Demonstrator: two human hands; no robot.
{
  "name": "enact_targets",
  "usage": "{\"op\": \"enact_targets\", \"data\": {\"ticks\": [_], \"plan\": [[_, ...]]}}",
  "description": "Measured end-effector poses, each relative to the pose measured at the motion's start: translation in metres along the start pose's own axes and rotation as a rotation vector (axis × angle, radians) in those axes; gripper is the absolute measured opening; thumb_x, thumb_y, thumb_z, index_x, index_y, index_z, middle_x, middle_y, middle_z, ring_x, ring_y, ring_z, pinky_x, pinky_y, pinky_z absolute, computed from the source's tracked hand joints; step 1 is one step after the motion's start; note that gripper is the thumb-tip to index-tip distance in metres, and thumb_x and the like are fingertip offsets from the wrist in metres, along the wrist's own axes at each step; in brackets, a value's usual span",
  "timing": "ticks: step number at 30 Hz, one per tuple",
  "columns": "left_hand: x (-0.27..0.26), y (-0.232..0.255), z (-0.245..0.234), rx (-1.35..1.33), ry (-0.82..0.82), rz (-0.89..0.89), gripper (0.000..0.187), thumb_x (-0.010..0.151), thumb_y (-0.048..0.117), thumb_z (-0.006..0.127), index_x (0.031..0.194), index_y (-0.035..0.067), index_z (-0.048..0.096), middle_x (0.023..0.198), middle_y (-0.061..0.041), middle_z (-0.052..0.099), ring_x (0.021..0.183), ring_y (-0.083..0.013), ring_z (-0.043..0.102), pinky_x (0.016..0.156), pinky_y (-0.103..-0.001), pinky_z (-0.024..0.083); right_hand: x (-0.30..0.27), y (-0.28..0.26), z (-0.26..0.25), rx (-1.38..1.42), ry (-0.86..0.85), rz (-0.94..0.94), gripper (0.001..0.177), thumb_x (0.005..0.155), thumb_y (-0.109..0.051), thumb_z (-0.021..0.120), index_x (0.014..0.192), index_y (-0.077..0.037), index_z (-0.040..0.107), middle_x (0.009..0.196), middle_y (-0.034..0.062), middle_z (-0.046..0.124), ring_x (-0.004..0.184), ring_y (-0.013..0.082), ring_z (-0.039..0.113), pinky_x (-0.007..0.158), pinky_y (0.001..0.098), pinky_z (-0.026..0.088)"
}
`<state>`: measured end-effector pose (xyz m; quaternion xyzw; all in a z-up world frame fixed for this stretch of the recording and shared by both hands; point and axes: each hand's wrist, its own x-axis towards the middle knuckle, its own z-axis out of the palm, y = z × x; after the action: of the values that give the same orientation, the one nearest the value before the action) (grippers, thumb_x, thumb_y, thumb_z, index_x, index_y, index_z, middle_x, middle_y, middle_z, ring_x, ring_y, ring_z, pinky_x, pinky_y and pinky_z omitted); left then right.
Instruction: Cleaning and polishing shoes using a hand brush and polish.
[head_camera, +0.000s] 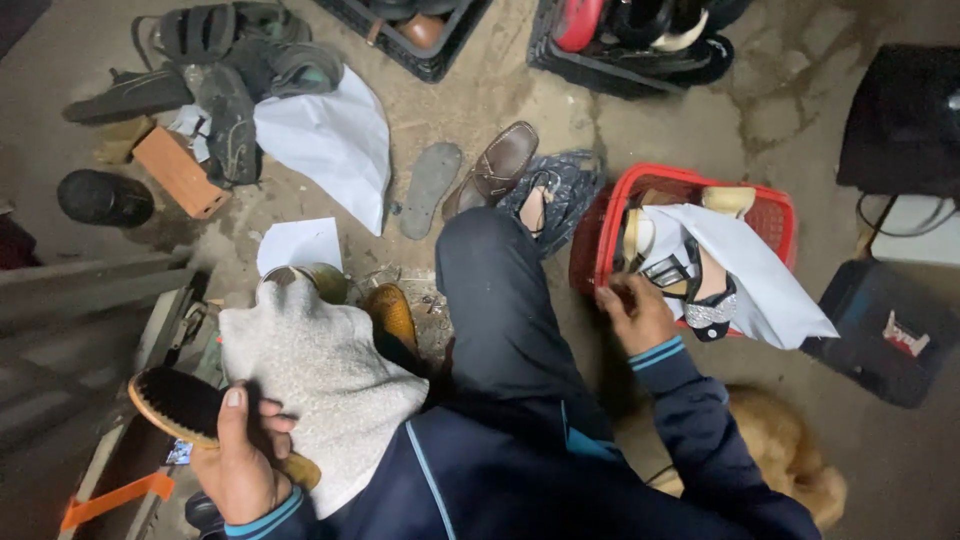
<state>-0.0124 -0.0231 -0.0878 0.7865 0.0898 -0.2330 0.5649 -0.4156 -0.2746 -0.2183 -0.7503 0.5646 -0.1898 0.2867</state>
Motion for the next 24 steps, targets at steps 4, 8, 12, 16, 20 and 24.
{"op": "enact_targets", "data": {"ticks": [4, 8, 12, 16, 20, 24], "plan": [[0.002, -0.003, 0.004, 0.005, -0.018, 0.048, 0.025, 0.106, 0.033, 0.064, 0.105, 0.009, 0.062, 0.072, -0.007, 0.062, 0.049, -0.0105, 0.056, 0.034, -0.021, 0.032, -0.02, 0.099, -0.019, -0.374, 0.022, -0.17, 0.041, 0.098, -0.034, 0.066, 0.122, -0.001, 0.066, 0.114, 0.0229, 0.068, 0.105, 0.044, 0.063, 0.097, 0.0502, 0.048], [0.011, -0.015, -0.001, 0.064, -0.02, 0.099, 0.034, 0.11, 0.035, 0.065, 0.096, 0.004, 0.061, 0.074, -0.009, 0.064, 0.048, -0.0129, 0.056, 0.035, -0.023, 0.035, -0.026, 0.157, -0.041, -0.688, 0.029, -0.264, 0.054, 0.083, -0.034, 0.072, 0.122, 0.003, 0.068, 0.122, 0.0227, 0.068, 0.12, 0.0391, 0.061, 0.107, 0.0467, 0.05], [0.006, -0.011, 0.006, 0.062, -0.022, 0.125, 0.035, 0.109, 0.036, 0.066, 0.097, 0.004, 0.061, 0.075, -0.01, 0.063, 0.049, -0.0127, 0.056, 0.035, -0.022, 0.033, -0.025, 0.186, -0.041, -0.851, 0.003, -0.287, 0.064, 0.08, -0.05, 0.072, 0.123, -0.003, 0.068, 0.123, 0.0174, 0.066, 0.12, 0.0363, 0.061, 0.105, 0.0457, 0.051], [0.001, -0.008, 0.01, 0.105, 0.027, 0.1, 0.035, 0.108, 0.04, 0.067, 0.103, 0.006, 0.062, 0.077, -0.008, 0.065, 0.05, -0.0104, 0.057, 0.035, -0.023, 0.035, -0.019, 0.198, -0.048, -0.966, -0.085, -0.231, 0.056, 0.081, -0.058, 0.067, 0.108, -0.009, 0.07, 0.114, 0.0121, 0.068, 0.102, 0.0358, 0.061, 0.088, 0.047, 0.048], [0.002, -0.01, 0.012, 0.063, 0.025, 0.11, 0.036, 0.106, 0.039, 0.069, 0.102, 0.004, 0.062, 0.077, -0.009, 0.065, 0.05, -0.0107, 0.057, 0.032, -0.023, 0.032, -0.009, 0.213, -0.05, -1.011, -0.296, -0.145, 0.054, 0.084, -0.061, 0.065, 0.109, -0.015, 0.074, 0.112, 0.0088, 0.066, 0.103, 0.0339, 0.061, 0.087, 0.0467, 0.052], [-0.009, 0.004, 0.026, 0.104, 0.033, 0.093, 0.035, 0.105, 0.041, 0.071, 0.107, 0.006, 0.066, 0.077, -0.008, 0.066, 0.05, -0.0103, 0.058, 0.033, -0.022, 0.034, 0.001, 0.212, -0.058, -0.973, -0.45, -0.063, 0.058, 0.087, -0.068, 0.06, 0.114, -0.019, 0.078, 0.118, 0.0087, 0.069, 0.109, 0.0321, 0.061, 0.099, 0.0433, 0.05]]}}
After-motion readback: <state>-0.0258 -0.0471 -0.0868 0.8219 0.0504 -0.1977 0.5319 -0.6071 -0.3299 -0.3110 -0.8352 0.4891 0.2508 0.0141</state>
